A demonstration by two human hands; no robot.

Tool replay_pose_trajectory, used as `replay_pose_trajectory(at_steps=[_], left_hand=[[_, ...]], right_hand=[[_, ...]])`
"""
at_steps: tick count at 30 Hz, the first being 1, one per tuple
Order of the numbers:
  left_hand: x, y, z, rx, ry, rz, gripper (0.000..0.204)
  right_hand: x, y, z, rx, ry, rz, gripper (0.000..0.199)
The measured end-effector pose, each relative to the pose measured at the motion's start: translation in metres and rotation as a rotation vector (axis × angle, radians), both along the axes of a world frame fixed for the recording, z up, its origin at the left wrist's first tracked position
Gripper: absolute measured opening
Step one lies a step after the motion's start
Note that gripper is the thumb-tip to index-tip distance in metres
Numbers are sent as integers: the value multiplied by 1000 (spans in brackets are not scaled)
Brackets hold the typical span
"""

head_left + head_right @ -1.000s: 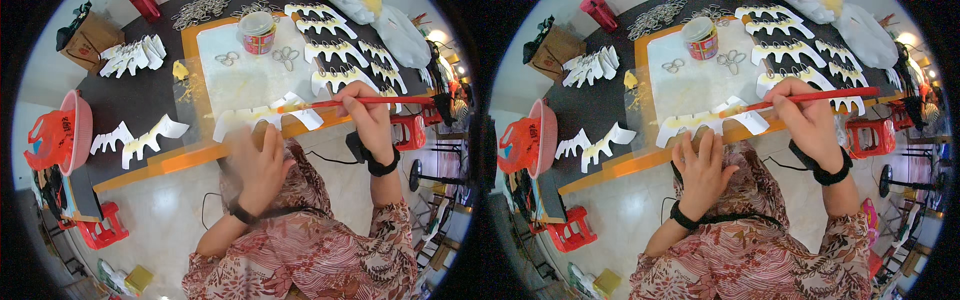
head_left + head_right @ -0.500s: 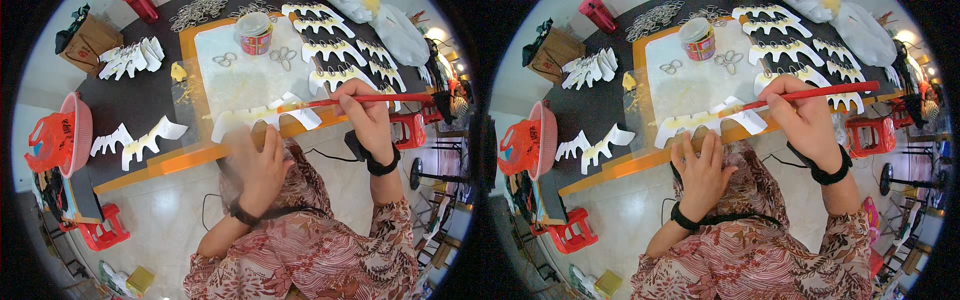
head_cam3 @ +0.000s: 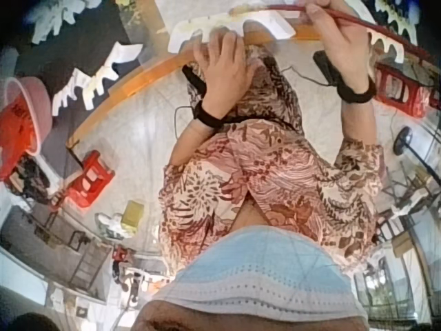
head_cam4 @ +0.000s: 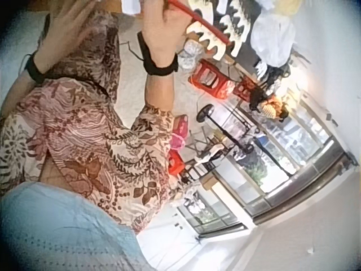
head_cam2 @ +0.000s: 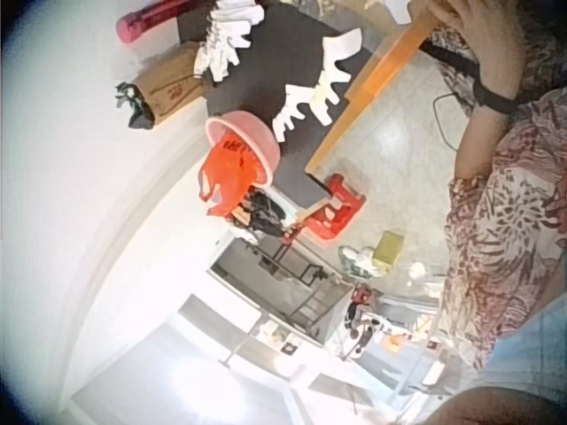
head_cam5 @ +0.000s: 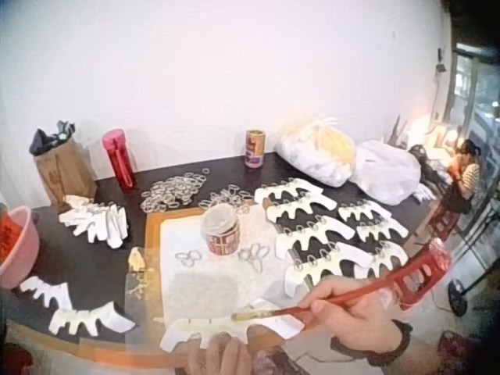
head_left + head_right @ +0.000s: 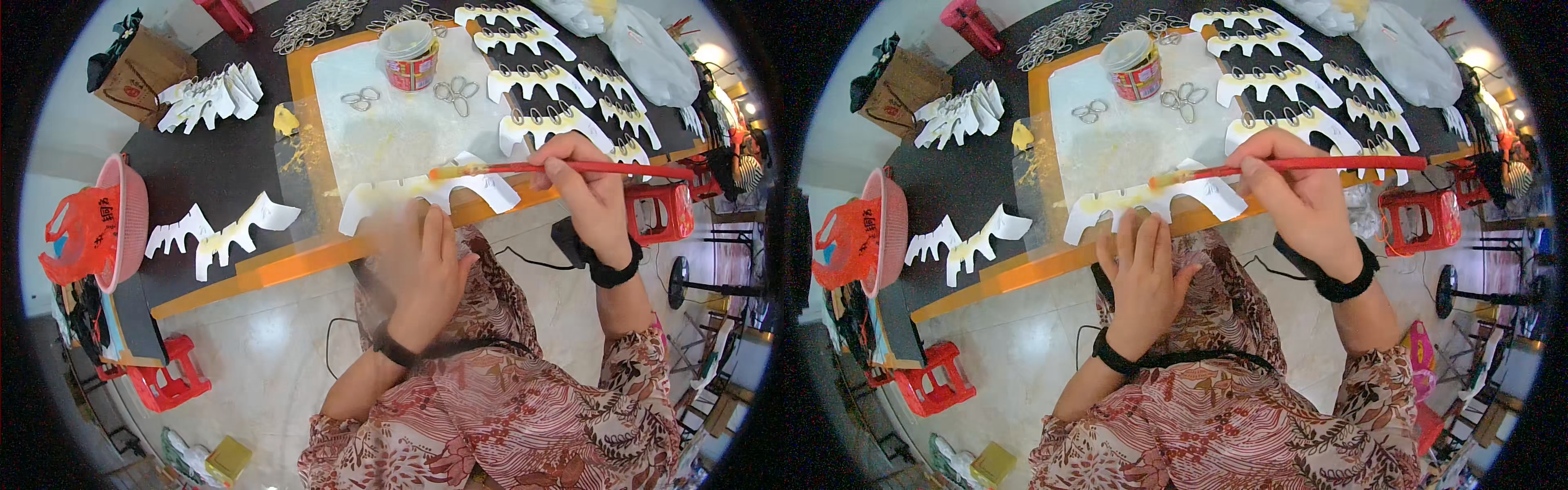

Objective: Applying adhesive with a brush to the edges of white shoe upper components and then attaching metal rings.

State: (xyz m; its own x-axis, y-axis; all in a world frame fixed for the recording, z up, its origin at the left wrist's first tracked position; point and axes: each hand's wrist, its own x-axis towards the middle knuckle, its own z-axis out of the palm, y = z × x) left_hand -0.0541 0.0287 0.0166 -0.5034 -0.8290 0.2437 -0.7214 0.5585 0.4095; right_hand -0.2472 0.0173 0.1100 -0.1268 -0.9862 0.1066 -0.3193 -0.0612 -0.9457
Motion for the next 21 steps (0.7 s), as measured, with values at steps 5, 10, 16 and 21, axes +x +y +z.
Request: replay_pose_trajectory(at_steps=[5, 10, 16, 21], left_hand=[[-3, 0, -2, 0, 31, -47, 66], [-5, 0, 0, -12, 4, -43, 65], [-5, -2, 2, -27, -35, -69, 65], [-8, -4, 2, -40, 1, -65, 60]], right_hand=[[-5, 2, 2, 6, 26, 17, 12], [5, -2, 1, 39, -25, 11, 12], [8, -5, -4, 30, 1, 100, 12], [-8, -1, 1, 14, 49, 8, 13]])
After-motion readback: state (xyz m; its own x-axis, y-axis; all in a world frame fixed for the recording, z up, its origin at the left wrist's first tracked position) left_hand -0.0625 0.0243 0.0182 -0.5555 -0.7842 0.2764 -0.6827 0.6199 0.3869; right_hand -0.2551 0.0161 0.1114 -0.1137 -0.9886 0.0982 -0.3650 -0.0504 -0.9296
